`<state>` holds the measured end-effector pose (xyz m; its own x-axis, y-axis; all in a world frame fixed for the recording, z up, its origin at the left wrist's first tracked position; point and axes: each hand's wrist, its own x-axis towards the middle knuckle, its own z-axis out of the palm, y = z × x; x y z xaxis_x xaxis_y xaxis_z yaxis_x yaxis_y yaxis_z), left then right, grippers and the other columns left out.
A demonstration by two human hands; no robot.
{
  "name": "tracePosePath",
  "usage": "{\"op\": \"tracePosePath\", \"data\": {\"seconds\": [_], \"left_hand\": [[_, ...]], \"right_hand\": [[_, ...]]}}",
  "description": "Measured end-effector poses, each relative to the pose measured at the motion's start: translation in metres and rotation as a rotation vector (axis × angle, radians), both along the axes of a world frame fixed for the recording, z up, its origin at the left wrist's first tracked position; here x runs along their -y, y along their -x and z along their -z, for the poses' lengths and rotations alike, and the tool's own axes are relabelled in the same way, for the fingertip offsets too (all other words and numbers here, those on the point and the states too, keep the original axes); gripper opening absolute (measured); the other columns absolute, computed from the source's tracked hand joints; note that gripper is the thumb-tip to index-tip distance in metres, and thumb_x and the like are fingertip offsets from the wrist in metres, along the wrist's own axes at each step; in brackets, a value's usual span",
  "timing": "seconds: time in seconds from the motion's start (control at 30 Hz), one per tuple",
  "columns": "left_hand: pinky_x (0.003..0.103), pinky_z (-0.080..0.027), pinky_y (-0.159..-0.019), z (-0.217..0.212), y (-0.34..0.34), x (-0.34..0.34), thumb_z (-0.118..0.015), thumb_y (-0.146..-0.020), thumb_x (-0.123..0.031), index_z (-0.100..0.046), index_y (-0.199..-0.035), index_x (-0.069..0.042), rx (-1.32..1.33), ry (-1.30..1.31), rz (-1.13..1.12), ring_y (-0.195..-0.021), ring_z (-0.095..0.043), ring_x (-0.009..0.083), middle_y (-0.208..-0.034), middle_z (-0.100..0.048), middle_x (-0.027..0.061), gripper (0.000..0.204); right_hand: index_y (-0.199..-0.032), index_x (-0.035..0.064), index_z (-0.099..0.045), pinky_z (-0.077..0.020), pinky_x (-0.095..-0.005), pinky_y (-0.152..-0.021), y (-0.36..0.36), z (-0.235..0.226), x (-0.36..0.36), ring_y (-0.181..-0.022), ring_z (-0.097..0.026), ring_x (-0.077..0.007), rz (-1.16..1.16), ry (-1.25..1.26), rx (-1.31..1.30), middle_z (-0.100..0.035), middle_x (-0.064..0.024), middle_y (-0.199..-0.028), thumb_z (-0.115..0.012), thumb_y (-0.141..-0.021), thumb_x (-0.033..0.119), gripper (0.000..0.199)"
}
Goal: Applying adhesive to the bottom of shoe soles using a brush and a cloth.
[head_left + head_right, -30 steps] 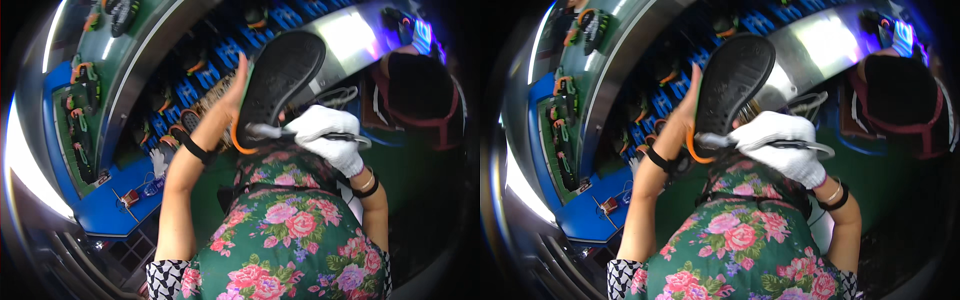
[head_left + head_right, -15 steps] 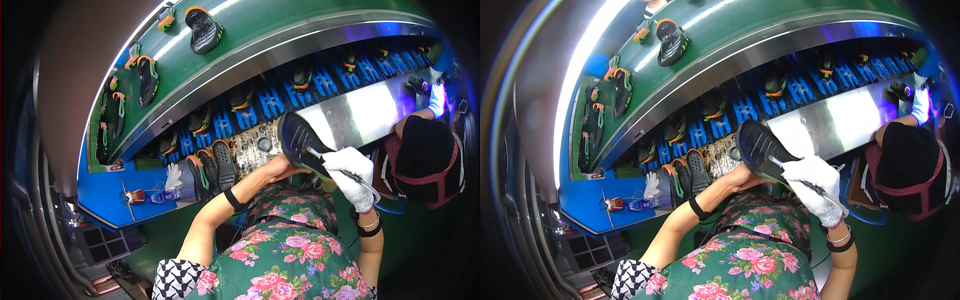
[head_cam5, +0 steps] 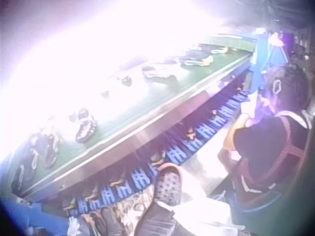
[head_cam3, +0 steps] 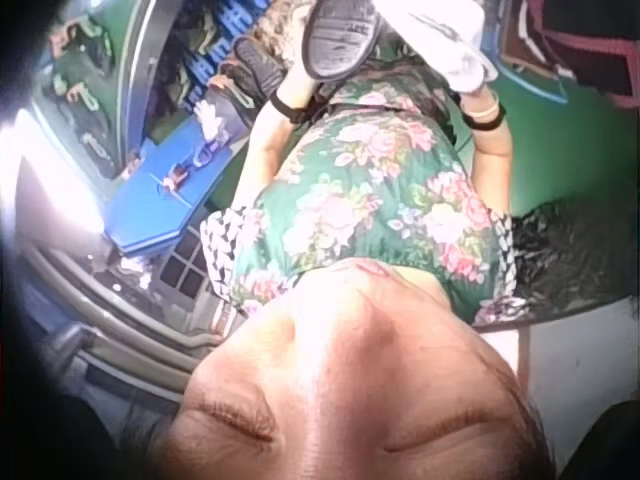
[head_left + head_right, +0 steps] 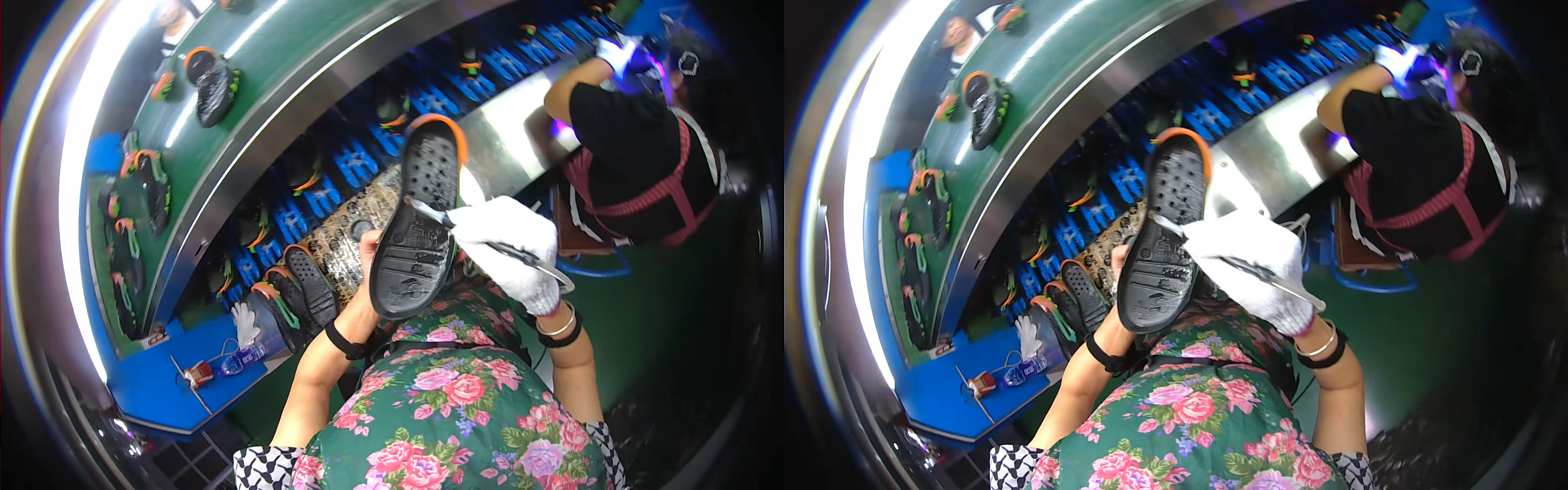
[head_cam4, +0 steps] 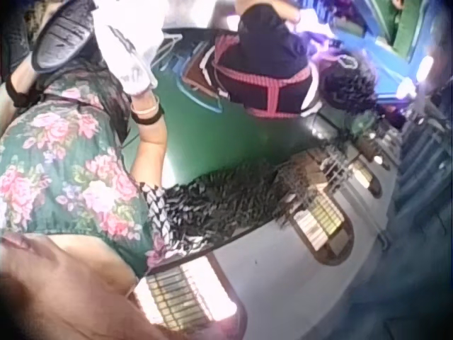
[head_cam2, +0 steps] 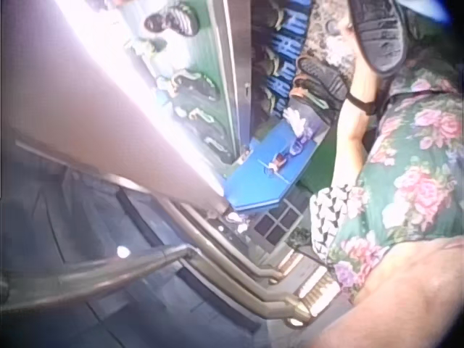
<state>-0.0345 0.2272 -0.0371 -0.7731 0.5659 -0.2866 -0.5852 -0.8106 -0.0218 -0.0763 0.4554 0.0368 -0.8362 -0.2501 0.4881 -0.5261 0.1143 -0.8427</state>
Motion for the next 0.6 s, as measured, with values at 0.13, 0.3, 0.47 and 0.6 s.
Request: {"op": "tracePosePath", "data": {"seconds": [0.13, 0.3, 0.47, 0.6], "left_hand": [[0.054, -0.050, -0.106, 0.023, 0.003, -0.010, -0.062, -0.087, -0.067, -0.056, -0.141, -0.002, 0.125, 0.057, -0.072, -0.121, -0.063, 0.0376, -0.136, -0.063, 0.0214, 0.085], [0.056, -0.038, -0.115, 0.000, 0.010, -0.030, -0.055, -0.086, -0.079, -0.049, -0.149, -0.008, 0.091, -0.086, -0.061, -0.131, -0.055, 0.0376, -0.147, -0.056, 0.0164, 0.095], [0.058, -0.034, -0.118, 0.003, 0.003, -0.029, -0.054, -0.087, -0.079, -0.040, -0.156, -0.013, 0.107, -0.297, -0.080, -0.141, -0.046, 0.0372, -0.156, -0.046, 0.0152, 0.097], [0.057, -0.036, -0.118, 0.006, 0.000, -0.030, -0.053, -0.091, -0.075, -0.038, -0.157, -0.012, -0.003, -0.325, -0.057, -0.140, -0.049, 0.0369, -0.156, -0.046, 0.0169, 0.093]], "right_hand": [[-0.091, 0.0009, -0.077, -0.0580, -0.0344, -0.074, 0.007, -0.011, 0.001, -0.082, -0.073, -0.0254, 0.075, -0.082, -0.185, -0.078, -0.0125, -0.095, -0.079, -0.076, -0.002, 0.015], [-0.099, 0.0062, -0.079, -0.0571, -0.0354, -0.078, 0.007, -0.019, 0.005, -0.088, -0.073, -0.0253, 0.081, -0.183, -0.255, -0.078, -0.0090, -0.101, -0.079, -0.077, 0.001, 0.023], [-0.115, 0.0063, -0.076, -0.0549, -0.0355, -0.093, 0.017, -0.036, 0.015, -0.107, -0.071, -0.0237, 0.028, -0.190, -0.273, -0.075, -0.0099, -0.119, -0.073, -0.084, 0.001, 0.032], [-0.122, -0.0011, -0.070, -0.0520, -0.0356, -0.102, 0.011, -0.020, 0.029, -0.117, -0.067, -0.0250, -0.133, 0.048, 0.069, -0.072, -0.0132, -0.124, -0.067, -0.090, -0.002, 0.032]]}}
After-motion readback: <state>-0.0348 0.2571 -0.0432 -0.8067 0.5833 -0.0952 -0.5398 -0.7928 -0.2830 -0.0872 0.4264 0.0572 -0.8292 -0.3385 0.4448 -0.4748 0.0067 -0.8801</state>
